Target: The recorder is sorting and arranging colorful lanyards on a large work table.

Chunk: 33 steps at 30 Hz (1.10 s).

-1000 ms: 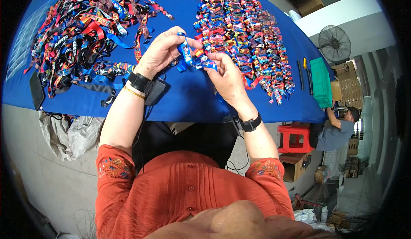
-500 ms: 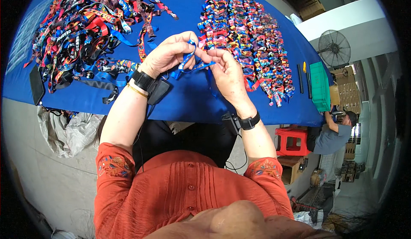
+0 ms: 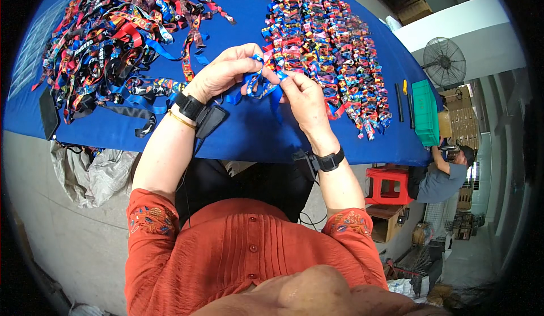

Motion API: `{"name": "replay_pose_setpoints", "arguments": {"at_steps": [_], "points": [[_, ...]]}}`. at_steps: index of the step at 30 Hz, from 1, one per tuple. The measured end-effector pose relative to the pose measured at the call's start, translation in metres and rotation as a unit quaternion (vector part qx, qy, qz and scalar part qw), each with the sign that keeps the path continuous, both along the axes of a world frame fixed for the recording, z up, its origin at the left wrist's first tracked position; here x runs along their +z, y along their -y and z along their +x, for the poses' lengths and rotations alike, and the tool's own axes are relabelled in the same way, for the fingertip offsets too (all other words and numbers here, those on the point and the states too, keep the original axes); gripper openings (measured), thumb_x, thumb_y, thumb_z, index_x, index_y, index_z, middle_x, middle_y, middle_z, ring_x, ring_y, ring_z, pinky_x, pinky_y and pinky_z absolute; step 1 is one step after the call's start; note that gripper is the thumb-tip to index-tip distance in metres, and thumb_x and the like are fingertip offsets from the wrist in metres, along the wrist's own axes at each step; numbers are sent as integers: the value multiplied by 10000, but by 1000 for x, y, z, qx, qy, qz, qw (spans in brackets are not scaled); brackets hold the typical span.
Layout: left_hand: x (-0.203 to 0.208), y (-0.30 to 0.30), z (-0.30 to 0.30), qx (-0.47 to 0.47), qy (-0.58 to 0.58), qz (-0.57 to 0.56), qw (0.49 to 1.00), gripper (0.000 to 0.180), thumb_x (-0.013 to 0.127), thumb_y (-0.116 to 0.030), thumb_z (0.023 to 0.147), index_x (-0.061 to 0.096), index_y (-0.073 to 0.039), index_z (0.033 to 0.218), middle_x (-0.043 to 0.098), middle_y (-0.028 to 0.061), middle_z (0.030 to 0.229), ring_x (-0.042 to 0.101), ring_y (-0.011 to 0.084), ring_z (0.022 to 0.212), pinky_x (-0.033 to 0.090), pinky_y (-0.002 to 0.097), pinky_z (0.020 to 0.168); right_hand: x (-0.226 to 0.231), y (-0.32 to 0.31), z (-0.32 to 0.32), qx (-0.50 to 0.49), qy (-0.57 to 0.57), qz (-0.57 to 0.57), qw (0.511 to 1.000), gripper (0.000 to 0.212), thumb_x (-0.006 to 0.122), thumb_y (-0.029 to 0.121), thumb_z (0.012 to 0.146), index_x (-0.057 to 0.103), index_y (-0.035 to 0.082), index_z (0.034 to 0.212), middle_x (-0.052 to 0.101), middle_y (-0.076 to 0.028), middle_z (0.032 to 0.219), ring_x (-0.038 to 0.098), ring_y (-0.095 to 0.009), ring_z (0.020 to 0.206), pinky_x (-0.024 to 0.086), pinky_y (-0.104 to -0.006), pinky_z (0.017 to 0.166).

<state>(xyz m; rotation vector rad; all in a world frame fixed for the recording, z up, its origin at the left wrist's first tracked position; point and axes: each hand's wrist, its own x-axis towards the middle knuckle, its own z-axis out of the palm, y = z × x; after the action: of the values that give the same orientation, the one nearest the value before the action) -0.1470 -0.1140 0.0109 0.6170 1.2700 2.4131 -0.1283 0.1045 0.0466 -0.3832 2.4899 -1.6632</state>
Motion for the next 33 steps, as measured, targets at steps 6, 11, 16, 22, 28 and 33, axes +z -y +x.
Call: {"name": "replay_pose_setpoints", "arguments": {"at_steps": [6,11,16,22,28,33], "points": [[3,-4,-2,30,3,12,999,162,596,-184,948,503,-70,1016,699,235,1071,637,116,633,516,227,528,10,3,4,-5,123,-170,978,258,563,221,981,674,15,1090,642,21,855,578,-43,766,466,-206,663],[-1,-1,-2,37,1,2,999,176,597,-158,949,535,-32,1056,703,183,1073,648,119,720,544,235,578,27,15,7,4,145,-170,975,298,590,270,989,673,3,1093,659,15,892,585,-50,790,476,-213,684],[7,0,1,55,-16,13,998,153,598,-196,964,536,-80,1042,676,201,1156,654,140,721,543,259,608,26,8,-5,-3,26,-58,998,287,609,234,988,681,14,1157,648,29,850,554,-37,737,468,-212,664],[7,0,4,80,-60,54,994,104,617,-166,964,588,-102,1041,647,170,1216,635,139,886,518,285,815,41,8,-3,-8,-7,-92,996,248,642,166,962,693,15,1152,649,39,813,529,-23,667,416,-183,580],[-3,2,-4,74,-64,54,994,126,680,-112,920,645,-53,1026,660,-3,957,609,75,912,483,224,839,49,10,12,3,-21,-81,996,256,647,124,952,684,18,1182,666,37,877,525,-7,703,403,-166,593],[-8,2,-4,78,-65,11,995,159,708,-103,901,667,-42,1042,669,-10,956,605,64,891,471,214,829,48,2,15,18,-44,-88,995,297,677,61,902,664,4,1193,673,3,980,582,-38,817,469,-188,701]]}}
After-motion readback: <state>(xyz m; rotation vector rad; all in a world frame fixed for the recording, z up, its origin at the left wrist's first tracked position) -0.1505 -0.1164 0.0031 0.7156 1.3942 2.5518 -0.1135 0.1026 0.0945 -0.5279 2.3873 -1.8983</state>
